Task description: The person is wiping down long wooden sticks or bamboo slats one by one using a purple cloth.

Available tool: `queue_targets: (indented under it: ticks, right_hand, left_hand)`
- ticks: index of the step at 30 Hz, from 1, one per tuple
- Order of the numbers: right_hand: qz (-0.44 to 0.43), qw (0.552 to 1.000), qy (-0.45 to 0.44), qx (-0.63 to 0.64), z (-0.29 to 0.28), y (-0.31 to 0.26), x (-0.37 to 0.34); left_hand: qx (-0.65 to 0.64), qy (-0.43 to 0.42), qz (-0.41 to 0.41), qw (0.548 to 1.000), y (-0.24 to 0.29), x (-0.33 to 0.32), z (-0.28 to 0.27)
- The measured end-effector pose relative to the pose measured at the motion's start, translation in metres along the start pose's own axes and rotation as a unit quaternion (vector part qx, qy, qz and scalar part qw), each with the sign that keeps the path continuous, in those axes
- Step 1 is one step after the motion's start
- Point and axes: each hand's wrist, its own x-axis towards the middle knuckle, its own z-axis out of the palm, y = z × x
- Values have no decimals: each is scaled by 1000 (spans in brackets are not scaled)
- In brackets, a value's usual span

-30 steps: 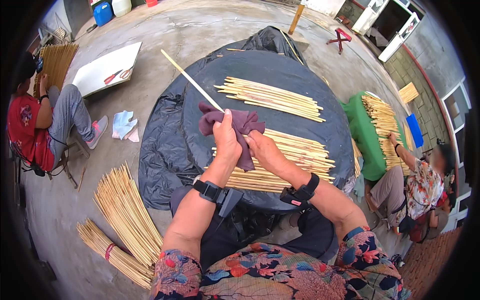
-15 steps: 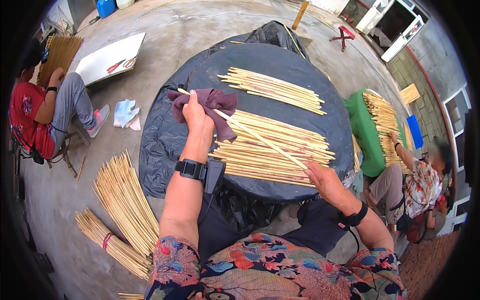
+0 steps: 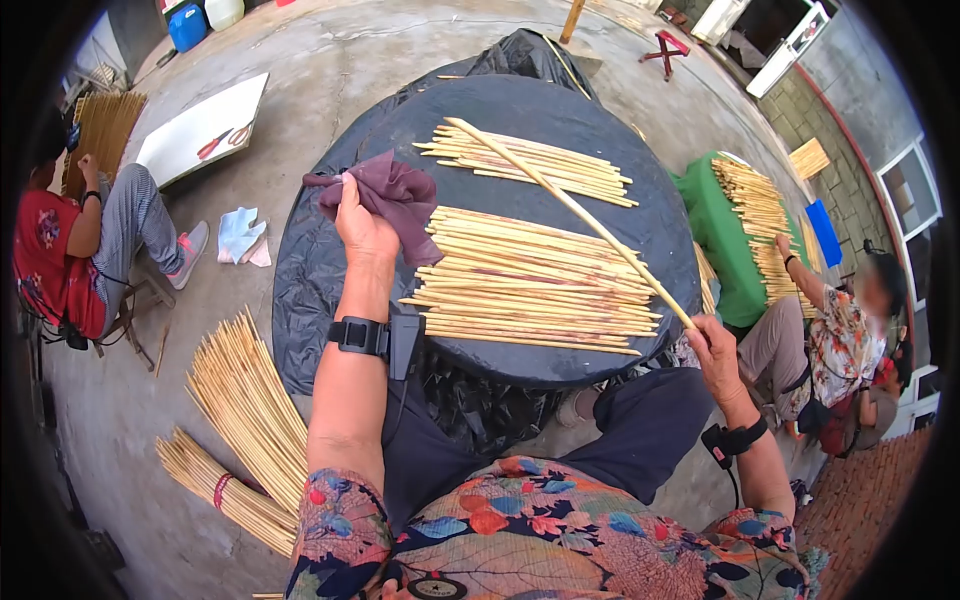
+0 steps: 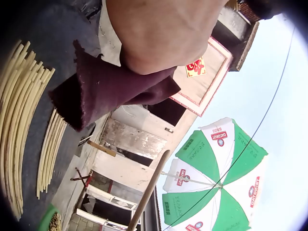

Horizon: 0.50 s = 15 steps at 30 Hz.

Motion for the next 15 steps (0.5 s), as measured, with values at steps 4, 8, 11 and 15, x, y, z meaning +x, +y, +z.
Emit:
queue_targets:
  ticks: [4,8,11,15]
  right_hand:
    - [51,994,-28,95,28,-5,16]
    - [-11,991,-38,125,63,-25,42]
    - [-33,982,-57,176,87,-41,68]
    - [-25,968,-75,239,123,-75,97]
  left_hand:
    - [10,-66,-67,995,-1,-25,28]
    - [-1,-119,-100,988,-5,-34,34]
    - [-12,-143,-124,982,-10,-38,35]
    - [-20,-145,-144,979,-12,-33,32]
